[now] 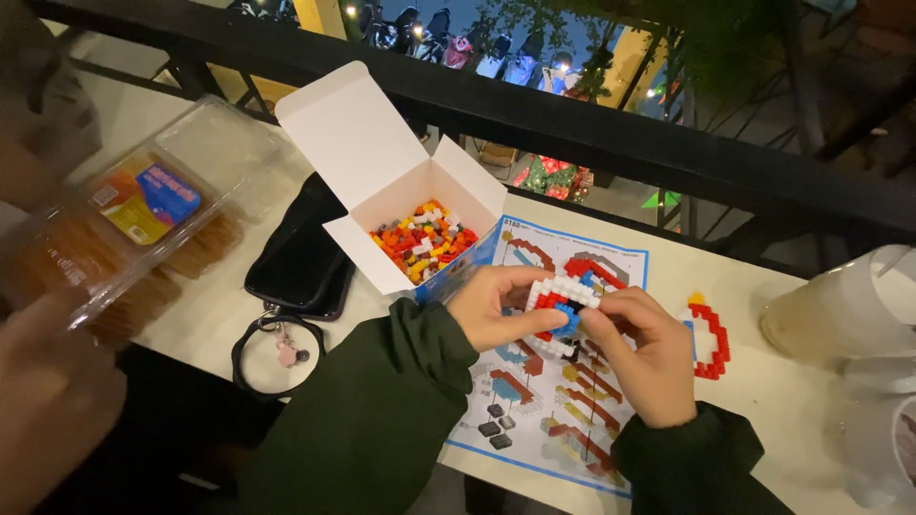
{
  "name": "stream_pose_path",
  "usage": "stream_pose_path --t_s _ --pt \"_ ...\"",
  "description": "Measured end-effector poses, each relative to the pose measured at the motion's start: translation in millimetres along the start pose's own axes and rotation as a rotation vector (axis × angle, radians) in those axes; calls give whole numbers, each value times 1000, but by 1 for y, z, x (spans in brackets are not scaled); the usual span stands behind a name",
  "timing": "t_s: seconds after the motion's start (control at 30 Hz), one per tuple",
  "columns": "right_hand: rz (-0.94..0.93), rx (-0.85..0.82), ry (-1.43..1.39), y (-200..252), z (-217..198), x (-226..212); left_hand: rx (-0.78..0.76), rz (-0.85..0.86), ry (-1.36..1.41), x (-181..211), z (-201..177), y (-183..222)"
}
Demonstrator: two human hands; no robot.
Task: Assembling a miniature block figure by following a set of printed instructions.
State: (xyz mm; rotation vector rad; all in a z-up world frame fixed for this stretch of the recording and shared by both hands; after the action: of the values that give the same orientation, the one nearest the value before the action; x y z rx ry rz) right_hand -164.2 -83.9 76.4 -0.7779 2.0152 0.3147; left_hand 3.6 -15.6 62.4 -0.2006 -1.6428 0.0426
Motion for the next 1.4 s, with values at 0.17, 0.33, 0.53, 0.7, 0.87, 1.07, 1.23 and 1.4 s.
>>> stream_pose_path --t_s 0.17,0.33,0.53,0.7,0.87,1.07,1.23,1.4 --pt "-137 -6 -204 0 2 5 38 76 62 -14 0 -2" --pt "-179 -21 -307 -1 2 5 61 178 102 -15 0 -2" --pt "-187 -14 -276 0 1 -2 94 144 111 -12 -1 0" --pt "-150 18 -271 0 1 3 74 71 267 -19 3 -4" --pt "7 -24 -184 0 1 2 -5 -141 293 -11 2 -5" --pt "-59 -15 -209 1 2 6 -30 -189 323 -15 3 -4" --pt "37 -22 -172 -2 2 7 -38 -219 241 -15 4 -4" --pt "104 0 -185 -2 2 5 -20 -226 233 -16 4 -5"
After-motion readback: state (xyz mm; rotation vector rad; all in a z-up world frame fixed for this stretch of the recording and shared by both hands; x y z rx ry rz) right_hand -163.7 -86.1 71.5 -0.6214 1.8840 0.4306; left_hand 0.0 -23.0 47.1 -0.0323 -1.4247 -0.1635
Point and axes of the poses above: each hand's wrist, its own y-axis away from the middle knuckle, its own z-axis out of the palm, x = y × z, the point moved 4 cm from there along -y, towards the middle knuckle, and after that the axes turned 9 degrees about -x, right-handed, at the moved point
